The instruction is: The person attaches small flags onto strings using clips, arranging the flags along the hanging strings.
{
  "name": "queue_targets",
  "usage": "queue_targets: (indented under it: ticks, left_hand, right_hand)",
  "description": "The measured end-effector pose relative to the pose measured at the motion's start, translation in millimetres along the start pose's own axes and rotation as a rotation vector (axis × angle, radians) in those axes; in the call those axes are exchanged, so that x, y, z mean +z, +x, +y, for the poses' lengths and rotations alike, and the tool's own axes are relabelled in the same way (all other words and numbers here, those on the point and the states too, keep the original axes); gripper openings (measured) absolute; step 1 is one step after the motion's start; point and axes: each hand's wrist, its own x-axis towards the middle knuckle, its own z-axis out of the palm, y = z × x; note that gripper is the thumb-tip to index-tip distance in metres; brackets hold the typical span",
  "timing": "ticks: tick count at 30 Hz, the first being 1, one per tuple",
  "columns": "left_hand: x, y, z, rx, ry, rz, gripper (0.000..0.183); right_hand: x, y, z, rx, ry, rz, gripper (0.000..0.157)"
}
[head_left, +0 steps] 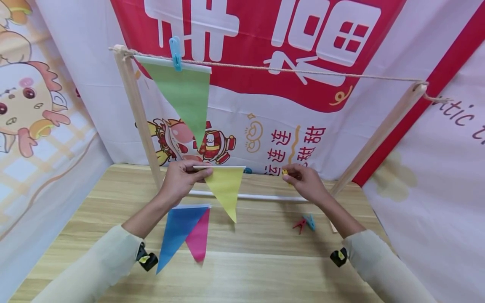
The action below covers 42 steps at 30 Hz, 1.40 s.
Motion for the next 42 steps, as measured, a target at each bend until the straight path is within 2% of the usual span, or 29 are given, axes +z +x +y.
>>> queue_targets:
  ticks: [10,21,31,42]
  left_hand:
    - [4.0,-3.3,11.9,0.064,-0.006,-0.008,0.028]
    - [8.6,-4.0,32.9,0.088,0.005,-0.021,0.028]
    - [7.7,2.8,49.1,0.121,-0.053,-0.017,0.027]
    - [9.9,9.2,68.9,0.141,-0.035,0.008,0.030]
  right_hand:
    - [-7.2,6,-8,0.014,0.008,0.010,0.031]
    - [-12.3,11,-19,0.005,0.000,0.019,0.028]
    - [-18.1,19,-30,-0.037,0.003,0.027,0.031]
    - [-24.8,24,-41,-0.059,0.012,0.023,0.034]
